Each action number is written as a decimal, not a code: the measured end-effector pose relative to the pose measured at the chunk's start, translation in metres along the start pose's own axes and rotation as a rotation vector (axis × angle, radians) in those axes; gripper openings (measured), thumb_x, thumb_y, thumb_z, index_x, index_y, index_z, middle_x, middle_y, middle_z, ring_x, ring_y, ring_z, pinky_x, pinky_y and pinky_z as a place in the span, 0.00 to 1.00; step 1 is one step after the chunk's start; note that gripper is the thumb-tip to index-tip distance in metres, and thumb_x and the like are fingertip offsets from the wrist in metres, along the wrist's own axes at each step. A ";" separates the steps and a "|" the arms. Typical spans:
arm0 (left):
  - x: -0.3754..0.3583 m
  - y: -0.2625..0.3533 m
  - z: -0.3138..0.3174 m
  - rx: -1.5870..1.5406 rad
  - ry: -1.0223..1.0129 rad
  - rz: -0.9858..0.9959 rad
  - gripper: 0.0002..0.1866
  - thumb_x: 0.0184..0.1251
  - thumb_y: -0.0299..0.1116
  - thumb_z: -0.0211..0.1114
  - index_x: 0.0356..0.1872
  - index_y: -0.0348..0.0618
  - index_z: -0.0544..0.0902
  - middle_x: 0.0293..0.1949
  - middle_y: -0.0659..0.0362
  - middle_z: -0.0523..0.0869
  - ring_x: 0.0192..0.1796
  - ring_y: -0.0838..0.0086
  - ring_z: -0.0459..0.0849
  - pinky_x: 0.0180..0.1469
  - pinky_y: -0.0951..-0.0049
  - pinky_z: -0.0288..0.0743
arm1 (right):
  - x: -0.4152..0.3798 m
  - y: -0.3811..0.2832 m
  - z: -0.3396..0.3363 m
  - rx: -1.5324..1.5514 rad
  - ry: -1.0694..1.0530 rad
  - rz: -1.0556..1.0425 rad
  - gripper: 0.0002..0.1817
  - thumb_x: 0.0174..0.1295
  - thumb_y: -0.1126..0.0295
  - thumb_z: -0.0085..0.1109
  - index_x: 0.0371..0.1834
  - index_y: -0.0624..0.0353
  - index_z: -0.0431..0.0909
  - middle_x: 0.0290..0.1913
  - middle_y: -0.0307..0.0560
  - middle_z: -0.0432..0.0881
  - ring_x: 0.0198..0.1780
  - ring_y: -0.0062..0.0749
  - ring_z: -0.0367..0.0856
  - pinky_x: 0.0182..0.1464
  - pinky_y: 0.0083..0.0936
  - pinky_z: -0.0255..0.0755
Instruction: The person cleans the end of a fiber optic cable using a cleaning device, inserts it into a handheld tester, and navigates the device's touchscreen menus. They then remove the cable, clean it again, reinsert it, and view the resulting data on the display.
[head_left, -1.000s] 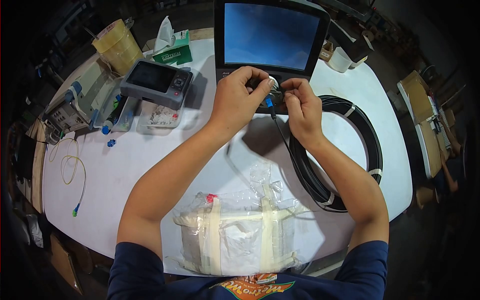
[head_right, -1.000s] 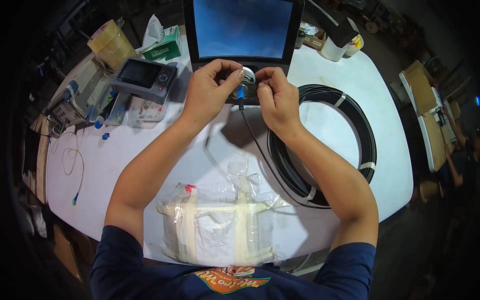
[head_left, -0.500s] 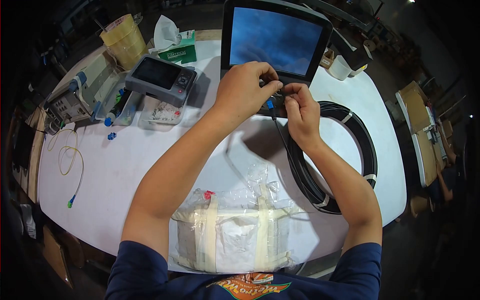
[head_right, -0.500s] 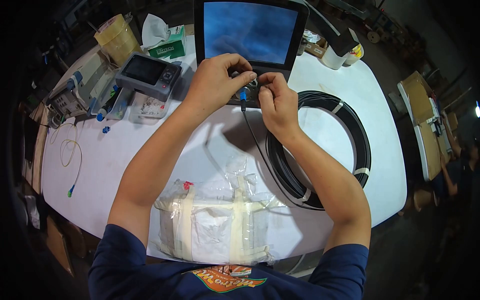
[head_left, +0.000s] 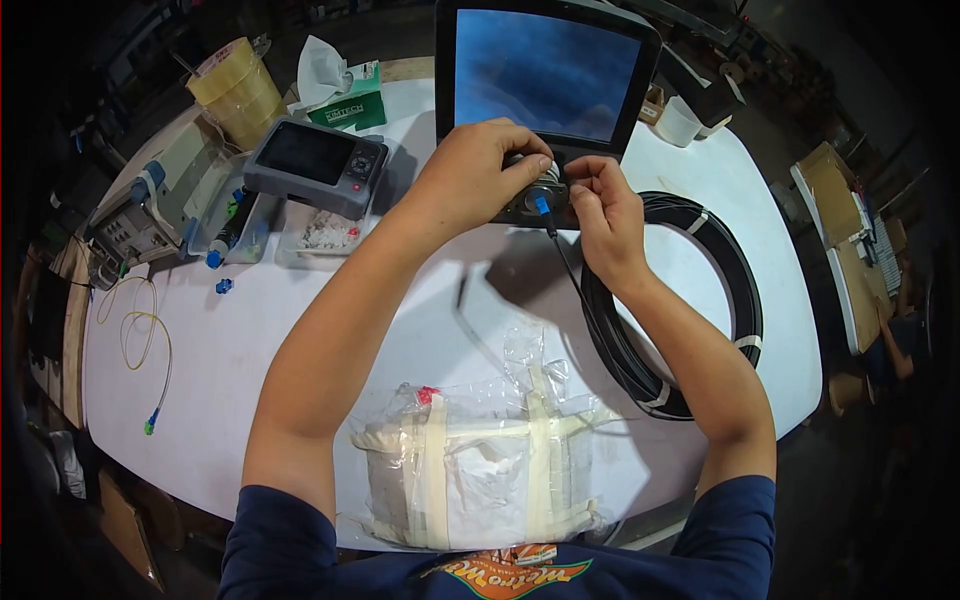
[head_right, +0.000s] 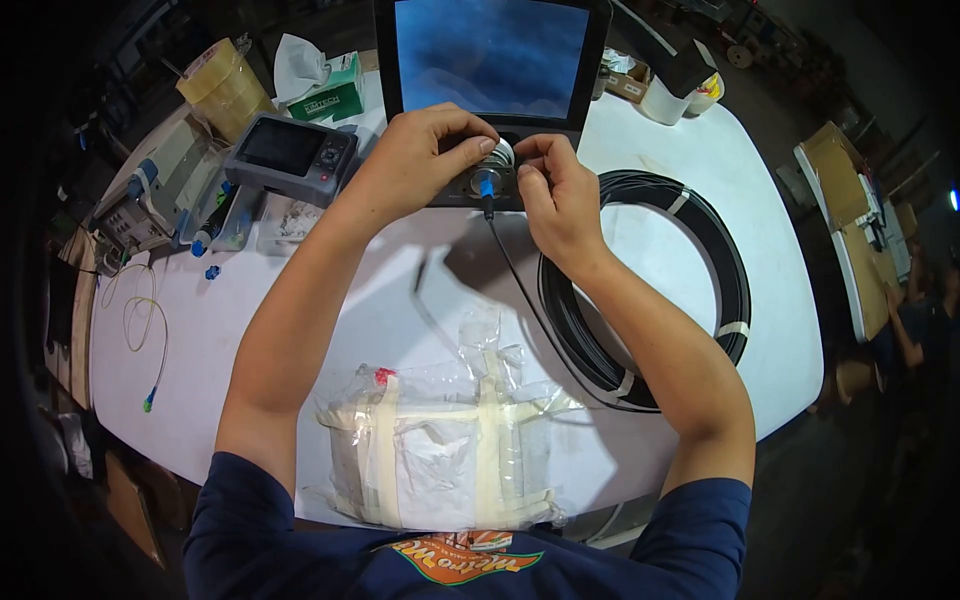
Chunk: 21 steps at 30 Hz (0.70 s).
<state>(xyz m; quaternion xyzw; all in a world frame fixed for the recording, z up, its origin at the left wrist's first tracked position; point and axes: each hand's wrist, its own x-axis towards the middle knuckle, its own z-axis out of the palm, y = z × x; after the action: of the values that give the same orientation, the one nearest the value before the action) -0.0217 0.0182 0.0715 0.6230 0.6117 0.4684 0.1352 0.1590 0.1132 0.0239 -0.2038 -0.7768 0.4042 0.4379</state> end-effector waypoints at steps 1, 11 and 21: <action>-0.001 0.002 0.000 -0.001 0.000 -0.001 0.15 0.70 0.37 0.72 0.46 0.34 0.89 0.39 0.56 0.89 0.41 0.74 0.88 0.48 0.71 0.81 | 0.000 0.000 0.000 -0.004 0.008 -0.010 0.09 0.69 0.77 0.54 0.50 0.65 0.78 0.28 0.40 0.82 0.28 0.19 0.76 0.33 0.21 0.71; -0.006 0.014 0.010 0.155 0.127 -0.070 0.17 0.67 0.44 0.75 0.39 0.38 0.89 0.31 0.57 0.89 0.31 0.75 0.84 0.35 0.71 0.75 | 0.001 0.003 -0.001 0.012 -0.006 -0.019 0.10 0.69 0.76 0.55 0.50 0.65 0.78 0.30 0.40 0.82 0.30 0.18 0.75 0.35 0.21 0.71; -0.006 0.009 0.000 0.136 0.037 0.072 0.13 0.72 0.36 0.69 0.45 0.36 0.88 0.36 0.53 0.89 0.34 0.70 0.84 0.40 0.68 0.77 | 0.001 0.003 0.000 0.046 -0.007 0.004 0.09 0.69 0.77 0.54 0.50 0.66 0.78 0.30 0.39 0.81 0.31 0.17 0.75 0.35 0.21 0.70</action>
<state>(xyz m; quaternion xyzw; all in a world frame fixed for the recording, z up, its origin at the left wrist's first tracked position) -0.0148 0.0112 0.0755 0.6436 0.6217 0.4417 0.0644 0.1589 0.1154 0.0220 -0.1941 -0.7683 0.4234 0.4391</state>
